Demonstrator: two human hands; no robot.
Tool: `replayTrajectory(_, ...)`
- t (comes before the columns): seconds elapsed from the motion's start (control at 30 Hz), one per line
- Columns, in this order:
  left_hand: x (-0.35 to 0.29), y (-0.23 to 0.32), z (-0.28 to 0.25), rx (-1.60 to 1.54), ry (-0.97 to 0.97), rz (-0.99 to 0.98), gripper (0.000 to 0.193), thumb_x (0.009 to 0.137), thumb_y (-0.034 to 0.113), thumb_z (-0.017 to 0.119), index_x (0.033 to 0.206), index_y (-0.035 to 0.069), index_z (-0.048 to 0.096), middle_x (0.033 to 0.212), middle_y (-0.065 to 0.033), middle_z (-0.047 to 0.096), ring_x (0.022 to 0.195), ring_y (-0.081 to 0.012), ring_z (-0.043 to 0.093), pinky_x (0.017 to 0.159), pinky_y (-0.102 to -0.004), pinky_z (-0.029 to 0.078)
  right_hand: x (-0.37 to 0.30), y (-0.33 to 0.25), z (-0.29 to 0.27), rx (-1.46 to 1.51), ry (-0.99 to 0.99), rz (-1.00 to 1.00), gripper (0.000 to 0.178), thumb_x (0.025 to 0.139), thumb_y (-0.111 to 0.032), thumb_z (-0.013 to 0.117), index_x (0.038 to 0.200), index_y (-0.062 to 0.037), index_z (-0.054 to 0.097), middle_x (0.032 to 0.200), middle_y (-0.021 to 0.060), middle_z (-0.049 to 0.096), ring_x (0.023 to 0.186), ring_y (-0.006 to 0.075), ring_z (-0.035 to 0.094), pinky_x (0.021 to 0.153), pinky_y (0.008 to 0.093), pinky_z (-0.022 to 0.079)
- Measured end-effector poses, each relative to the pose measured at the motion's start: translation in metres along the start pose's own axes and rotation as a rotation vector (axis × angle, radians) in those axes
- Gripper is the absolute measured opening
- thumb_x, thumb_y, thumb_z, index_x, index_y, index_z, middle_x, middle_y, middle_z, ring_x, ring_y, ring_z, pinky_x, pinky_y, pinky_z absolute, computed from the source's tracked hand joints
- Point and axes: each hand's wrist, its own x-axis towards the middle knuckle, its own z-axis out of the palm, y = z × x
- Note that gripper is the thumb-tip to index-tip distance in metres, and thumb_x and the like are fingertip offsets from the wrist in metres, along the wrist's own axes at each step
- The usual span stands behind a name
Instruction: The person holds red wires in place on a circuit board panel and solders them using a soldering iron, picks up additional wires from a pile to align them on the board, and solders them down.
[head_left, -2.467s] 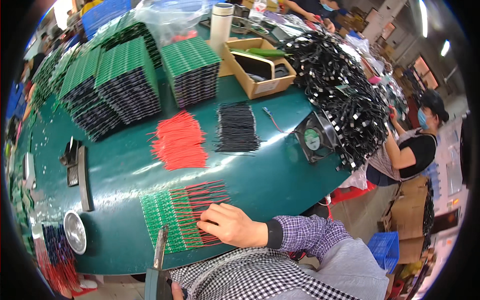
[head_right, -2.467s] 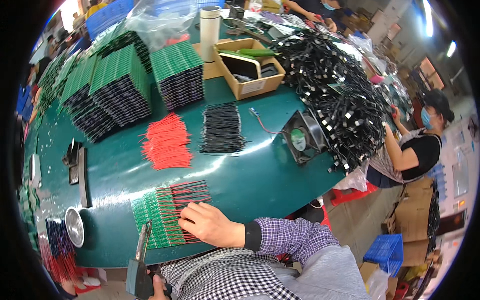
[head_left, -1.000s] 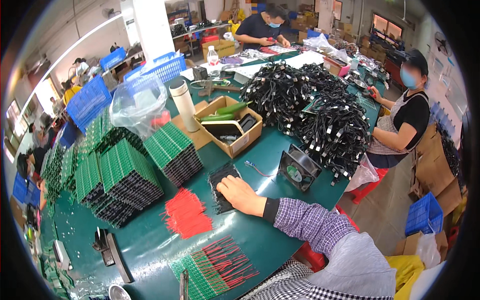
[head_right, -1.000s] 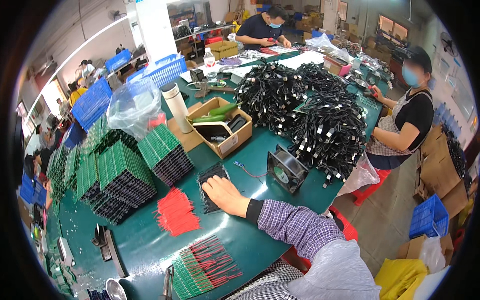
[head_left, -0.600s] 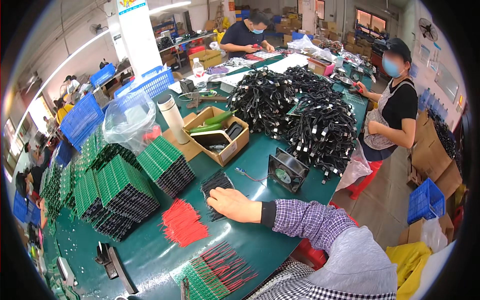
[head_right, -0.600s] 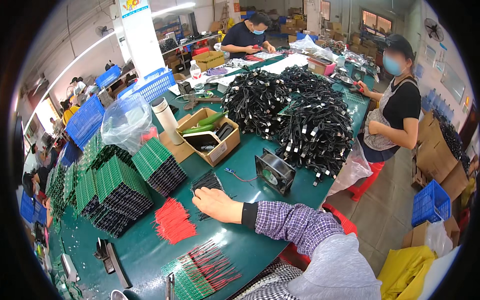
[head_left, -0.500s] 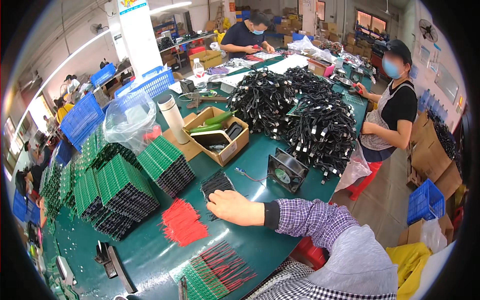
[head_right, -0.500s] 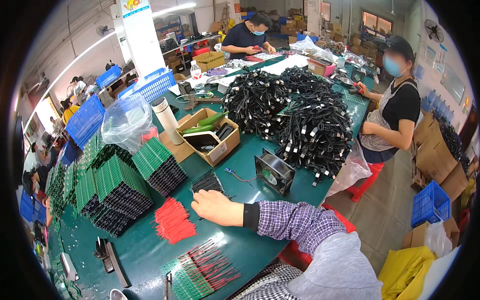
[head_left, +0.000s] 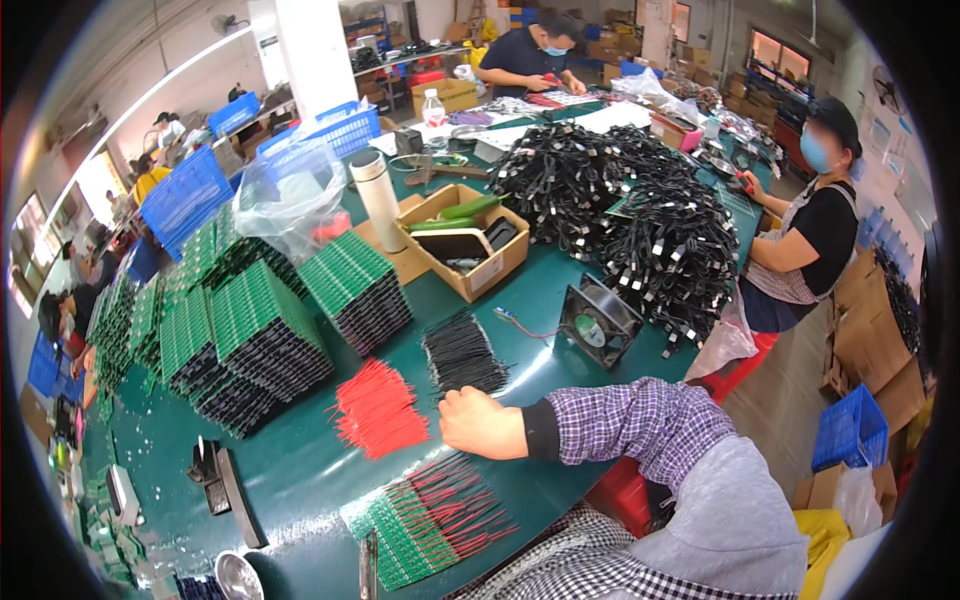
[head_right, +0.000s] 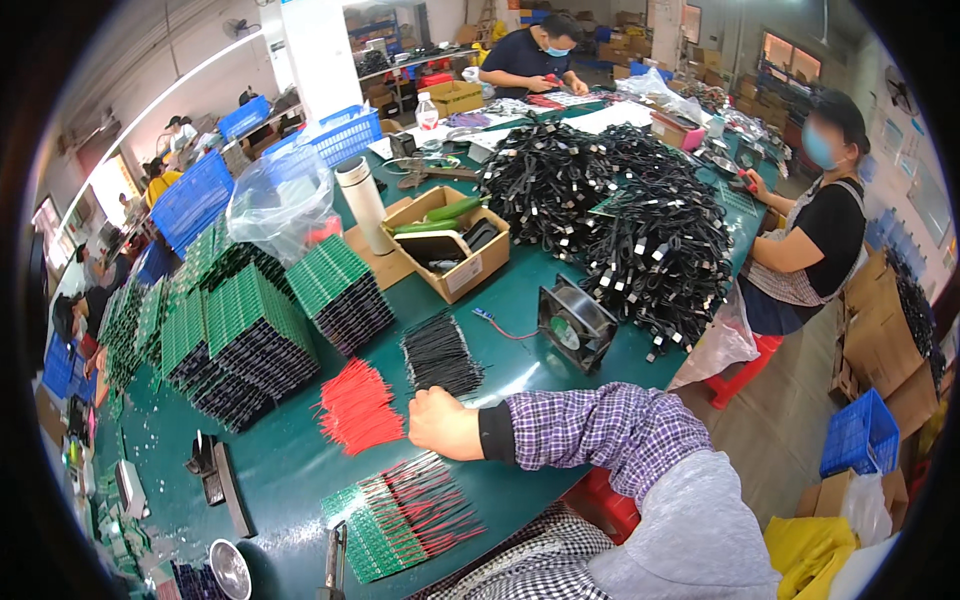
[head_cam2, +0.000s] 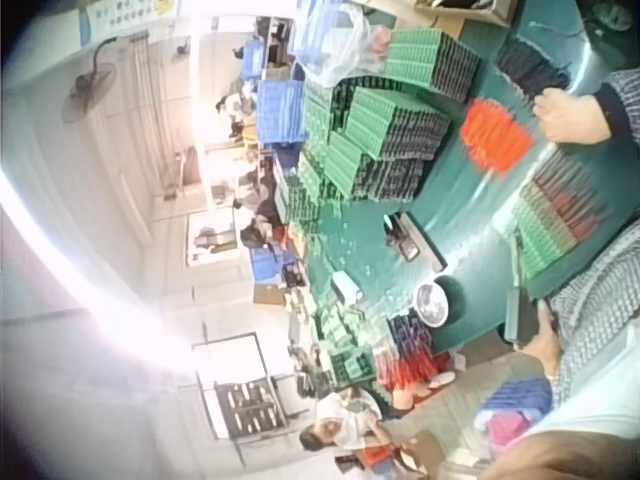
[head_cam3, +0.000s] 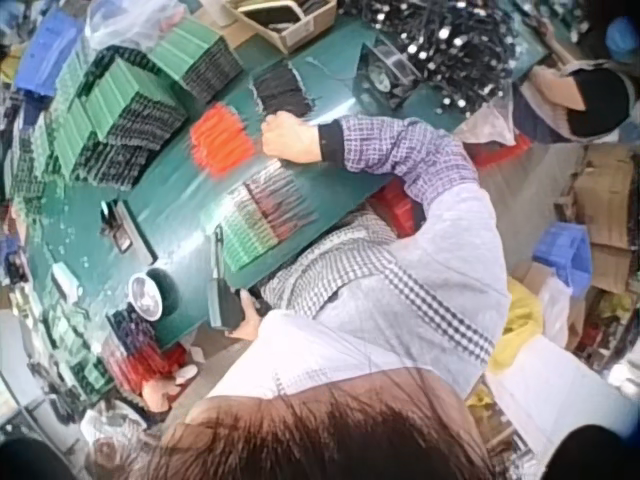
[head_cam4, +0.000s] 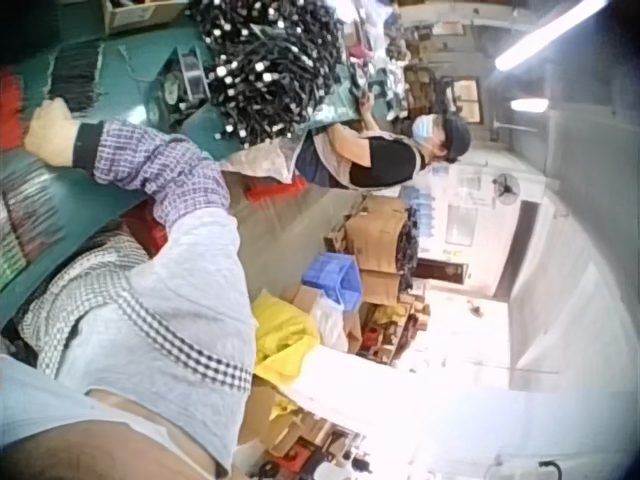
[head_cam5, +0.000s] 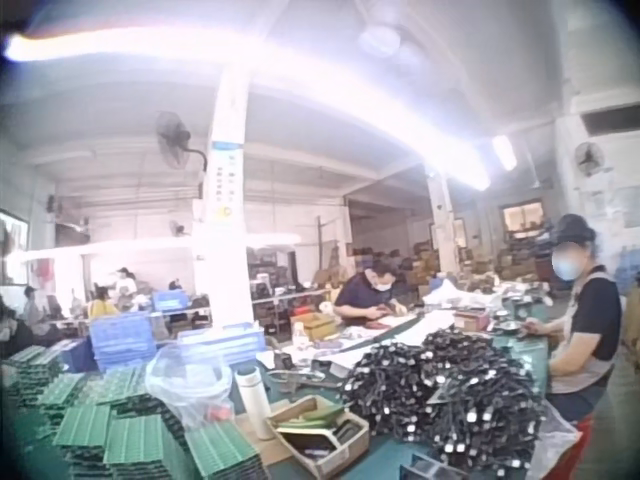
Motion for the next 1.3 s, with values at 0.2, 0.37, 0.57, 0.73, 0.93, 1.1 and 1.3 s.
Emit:
replayTrajectory(0.2,0.001,-0.024,-0.026,0.285,-0.058,0.662,0.047,0.092,0.043,0.074,0.115,0.002,0.066,0.080,-0.0111,0.071,0.073,-0.0300,0.065,0.077,-0.0480,0.052,-0.001,-0.001,0.003,-0.015,-0.013,-0.008,0.010,0.073,-0.019,0.072,0.078,-0.0112,0.075,0.083,0.0038,0.064,0.086,0.0228,0.059,0.063,0.0333,0.043)
replayTrajectory(0.37,-0.026,0.006,-0.013,0.026,0.046,-0.132,0.037,0.092,0.038,0.075,0.098,0.002,0.071,0.080,-0.0080,0.071,0.071,-0.0253,0.066,0.074,-0.0440,0.052,-0.003,-0.002,-0.002,-0.018,0.041,-0.042,0.012,0.073,-0.019,0.069,0.078,-0.0081,0.068,0.083,0.0044,0.060,0.084,0.0213,0.060,0.065,0.0319,0.048)
replayTrajectory(0.57,-0.010,0.011,0.008,-0.471,0.211,-0.072,0.035,0.080,0.005,0.088,0.105,-0.001,0.064,0.076,-0.0034,0.065,0.058,-0.0115,0.058,0.053,-0.0287,0.048,-0.001,0.005,-0.010,-0.070,-0.015,-0.099,0.013,0.072,-0.016,0.072,0.081,-0.0065,0.070,0.083,0.0049,0.063,0.083,0.0204,0.060,0.063,0.0303,0.048)
replayTrajectory(0.73,-0.010,0.009,0.005,-0.526,0.168,-0.078,0.037,0.081,0.005,0.087,0.109,-0.003,0.065,0.082,-0.0049,0.067,0.061,-0.0115,0.060,0.055,-0.0288,0.049,0.000,0.005,-0.011,-0.088,-0.028,-0.140,0.016,0.071,-0.016,0.074,0.082,-0.0062,0.069,0.083,0.0048,0.062,0.082,0.0203,0.059,0.061,0.0307,0.048)
replayTrajectory(0.93,-0.009,0.021,0.009,-0.493,0.244,-0.021,0.057,0.077,0.007,0.091,0.123,-0.006,0.060,0.107,-0.0110,0.069,0.081,-0.0163,0.065,0.073,-0.0321,0.056,-0.001,0.004,-0.013,-0.059,0.001,-0.175,0.014,0.070,-0.015,0.072,0.079,-0.0070,0.064,0.080,0.0050,0.059,0.078,0.0199,0.060,0.058,0.0309,0.048)
replayTrajectory(1.1,-0.012,0.036,0.007,-0.581,0.147,-0.308,0.073,0.074,0.013,0.094,0.129,-0.008,0.052,0.113,-0.0139,0.066,0.099,-0.0196,0.063,0.085,-0.0351,0.054,-0.004,0.004,-0.015,-0.058,0.001,-0.164,0.015,0.070,-0.015,0.073,0.080,-0.0065,0.068,0.081,0.0054,0.062,0.080,0.0201,0.061,0.060,0.0309,0.049)
replayTrajectory(1.3,-0.011,0.045,0.004,-0.624,0.131,-0.230,0.056,0.073,0.013,0.094,0.117,-0.005,0.064,0.111,-0.0116,0.070,0.096,-0.0181,0.065,0.085,-0.0341,0.053,-0.004,0.002,-0.022,-0.052,0.020,-0.183,0.014,0.070,-0.015,0.072,0.080,-0.0074,0.065,0.082,0.0045,0.060,0.082,0.0201,0.061,0.061,0.0311,0.050)
